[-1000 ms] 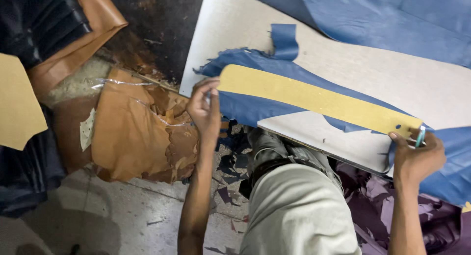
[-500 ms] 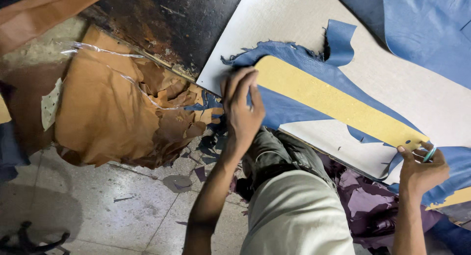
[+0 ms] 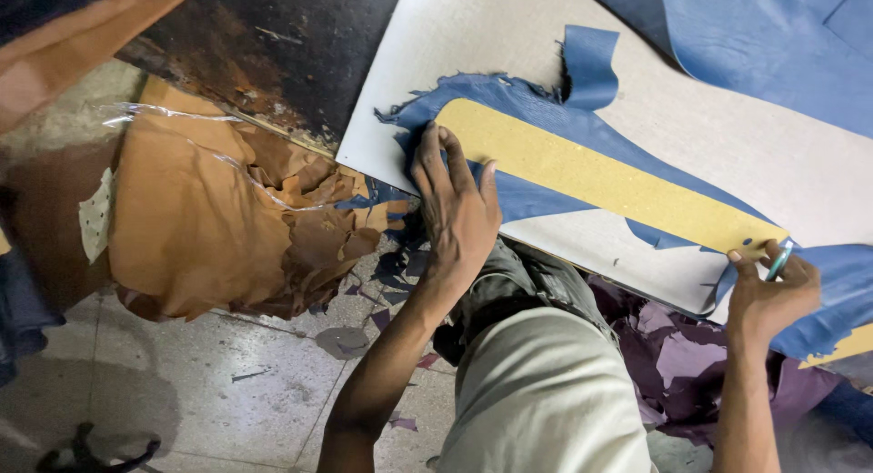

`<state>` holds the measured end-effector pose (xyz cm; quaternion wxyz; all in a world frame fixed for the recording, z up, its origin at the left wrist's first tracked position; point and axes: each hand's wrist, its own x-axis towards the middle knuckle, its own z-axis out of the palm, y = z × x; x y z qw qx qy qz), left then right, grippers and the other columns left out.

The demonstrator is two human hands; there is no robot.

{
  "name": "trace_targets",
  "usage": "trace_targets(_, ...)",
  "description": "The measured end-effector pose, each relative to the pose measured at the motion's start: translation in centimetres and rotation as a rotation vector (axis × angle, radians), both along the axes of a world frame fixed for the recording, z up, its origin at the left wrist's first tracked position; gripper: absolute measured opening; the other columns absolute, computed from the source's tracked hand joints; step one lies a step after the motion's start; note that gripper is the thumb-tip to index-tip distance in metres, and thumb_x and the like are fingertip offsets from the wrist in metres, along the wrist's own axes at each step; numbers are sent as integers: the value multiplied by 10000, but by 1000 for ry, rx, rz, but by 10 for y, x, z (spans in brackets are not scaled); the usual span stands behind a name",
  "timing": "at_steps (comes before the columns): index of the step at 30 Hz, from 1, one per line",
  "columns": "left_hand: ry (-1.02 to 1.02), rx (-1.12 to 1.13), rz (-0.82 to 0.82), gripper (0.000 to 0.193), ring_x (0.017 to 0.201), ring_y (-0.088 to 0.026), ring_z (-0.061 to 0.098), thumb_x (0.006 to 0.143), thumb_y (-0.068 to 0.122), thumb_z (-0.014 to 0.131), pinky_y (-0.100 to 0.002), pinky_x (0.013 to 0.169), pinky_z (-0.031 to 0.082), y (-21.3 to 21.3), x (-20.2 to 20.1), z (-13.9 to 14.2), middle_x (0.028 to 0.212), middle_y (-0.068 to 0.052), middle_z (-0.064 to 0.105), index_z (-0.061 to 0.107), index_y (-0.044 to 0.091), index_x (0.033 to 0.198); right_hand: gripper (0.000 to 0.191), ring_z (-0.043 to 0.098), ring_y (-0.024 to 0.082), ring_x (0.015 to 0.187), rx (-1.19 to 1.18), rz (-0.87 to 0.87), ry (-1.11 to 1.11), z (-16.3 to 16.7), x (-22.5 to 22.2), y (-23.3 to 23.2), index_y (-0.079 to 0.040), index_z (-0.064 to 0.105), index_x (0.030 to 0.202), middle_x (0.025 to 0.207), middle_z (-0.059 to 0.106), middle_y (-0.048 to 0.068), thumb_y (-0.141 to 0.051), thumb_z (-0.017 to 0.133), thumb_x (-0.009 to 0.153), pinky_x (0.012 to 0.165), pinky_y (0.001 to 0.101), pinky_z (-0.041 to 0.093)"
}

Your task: The person lays a large blue leather hide on a table, smooths it, and uses a green marker to trace around several cardboard pattern pieces. They reposition the patterns and continue tracing outlines on the leather.

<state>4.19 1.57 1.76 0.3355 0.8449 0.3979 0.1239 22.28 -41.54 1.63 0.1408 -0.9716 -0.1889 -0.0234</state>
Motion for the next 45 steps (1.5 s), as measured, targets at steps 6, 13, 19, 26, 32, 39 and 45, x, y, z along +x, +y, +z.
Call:
trace_targets(6, 210, 61, 17, 1225, 1431, -573, 206, 818, 604, 755, -592, 1202, 301, -30, 36, 0, 1531, -462, 110, 167, -270, 1445, 442, 715, 268, 1041, 169, -178, 72, 11, -3, 20, 55, 745, 1207, 1165, 710, 183, -35, 933, 817, 873, 375, 535)
trace_targets(13, 147, -78, 7, 1366, 1458, -643, 87, 810, 662, 752, -512, 1120, 475, -44, 43, 0, 1529, -518, -26, 38, -291, 1479, 357, 673, 151, 956, 597, -315, 244, 22, 5, 13, 11, 713, 1198, 1127, 725, 98, -67, 850, 877, 868, 287, 554)
trace_targets(19, 130, 212, -102, 1376, 1473, -610, 179, 893, 742, 763, -535, 1190, 444, -49, 36, -10, 1564, -489, 74, 87, -302, 1481, 145, 567, 111, 790, 513, -139, 234, 96, -10, 15, 30, 709, 1131, 907, 681, 78, -104, 733, 1081, 742, 282, 449)
trace_targets(26, 330, 198, -71, 1434, 1418, -607, 222, 777, 763, 833, -574, 1140, 399, -37, 40, -27, 1547, -489, 103, 125, -276, 1467, 526, 681, 230, 807, 606, 950, 528, 176, -109, 61, 43, 585, 1356, 978, 691, 140, -29, 690, 846, 630, 353, 590)
trace_targets(32, 335, 127, -42, 1454, 1441, -622, 161, 763, 730, 845, -568, 1155, 362, -37, 43, -23, 1542, -492, 84, 76, -275, 1480, 429, 660, 154, 670, 660, 617, 445, 151, -101, 54, 99, 585, 1321, 1064, 721, 207, 48, 577, 895, 417, 234, 496)
trace_targets(39, 382, 102, -23, 1402, 1463, -629, 100, 779, 677, 823, -612, 1206, 250, -39, 49, -13, 1580, -475, 57, 68, -265, 1492, 216, 643, 124, 678, 731, -170, 470, 61, -2, -1, 44, 640, 1055, 832, 685, 78, -157, 568, 1092, 631, 279, 510)
trace_targets(45, 382, 124, -71, 1325, 1556, -598, -57, 971, 674, 745, -705, 1248, -28, -43, 36, -30, 1643, -471, -39, -1, -258, 1546, 319, 653, 120, 651, 1030, -157, 510, 6, 17, -18, 23, 648, 1058, 782, 679, 60, -279, 550, 1092, 655, 271, 537)
